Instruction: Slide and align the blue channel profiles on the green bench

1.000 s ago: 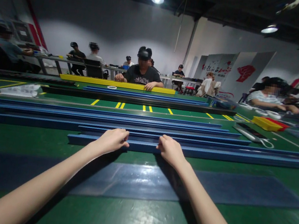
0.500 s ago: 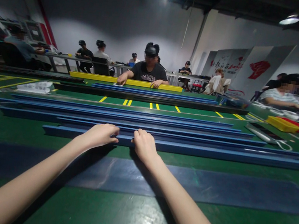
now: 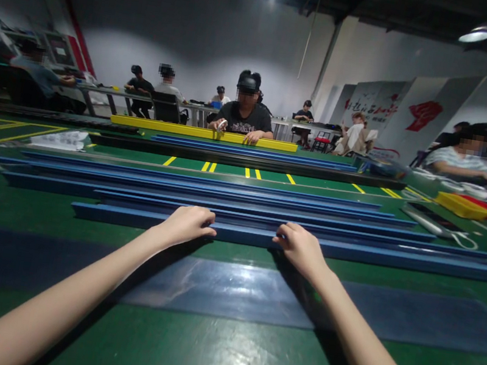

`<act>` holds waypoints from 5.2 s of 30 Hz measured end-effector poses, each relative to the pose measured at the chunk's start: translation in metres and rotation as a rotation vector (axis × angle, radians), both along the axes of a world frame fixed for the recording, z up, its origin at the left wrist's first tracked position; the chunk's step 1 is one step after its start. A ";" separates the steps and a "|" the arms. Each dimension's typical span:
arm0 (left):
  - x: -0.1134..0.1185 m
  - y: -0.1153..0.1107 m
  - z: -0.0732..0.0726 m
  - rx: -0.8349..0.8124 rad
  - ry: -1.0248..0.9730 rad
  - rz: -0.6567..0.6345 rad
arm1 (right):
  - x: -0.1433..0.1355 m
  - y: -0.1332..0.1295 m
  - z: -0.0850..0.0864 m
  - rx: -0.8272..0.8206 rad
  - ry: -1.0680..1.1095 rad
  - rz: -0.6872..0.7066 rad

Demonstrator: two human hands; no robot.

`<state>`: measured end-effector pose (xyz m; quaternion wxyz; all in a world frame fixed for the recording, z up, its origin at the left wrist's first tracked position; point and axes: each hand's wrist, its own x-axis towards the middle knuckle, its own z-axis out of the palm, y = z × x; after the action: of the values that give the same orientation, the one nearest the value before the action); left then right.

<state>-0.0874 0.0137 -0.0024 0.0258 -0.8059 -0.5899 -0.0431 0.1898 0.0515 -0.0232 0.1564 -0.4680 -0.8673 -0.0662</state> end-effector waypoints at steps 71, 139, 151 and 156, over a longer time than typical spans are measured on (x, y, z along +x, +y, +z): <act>-0.010 -0.003 0.005 0.071 0.007 0.002 | -0.076 -0.004 0.004 0.107 -0.114 0.063; -0.054 0.030 -0.032 0.465 0.013 0.157 | -0.048 0.052 -0.012 0.145 -0.143 -0.029; -0.066 0.049 -0.033 0.465 0.031 0.158 | -0.059 0.066 -0.011 0.155 -0.144 -0.006; -0.071 0.056 -0.033 0.454 0.026 0.172 | -0.064 0.071 -0.011 0.150 -0.120 -0.001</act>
<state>-0.1586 0.0697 -0.0349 0.2175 -0.7268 -0.6311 -0.1617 0.1256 0.1230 -0.0346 0.1386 -0.4504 -0.8675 -0.1591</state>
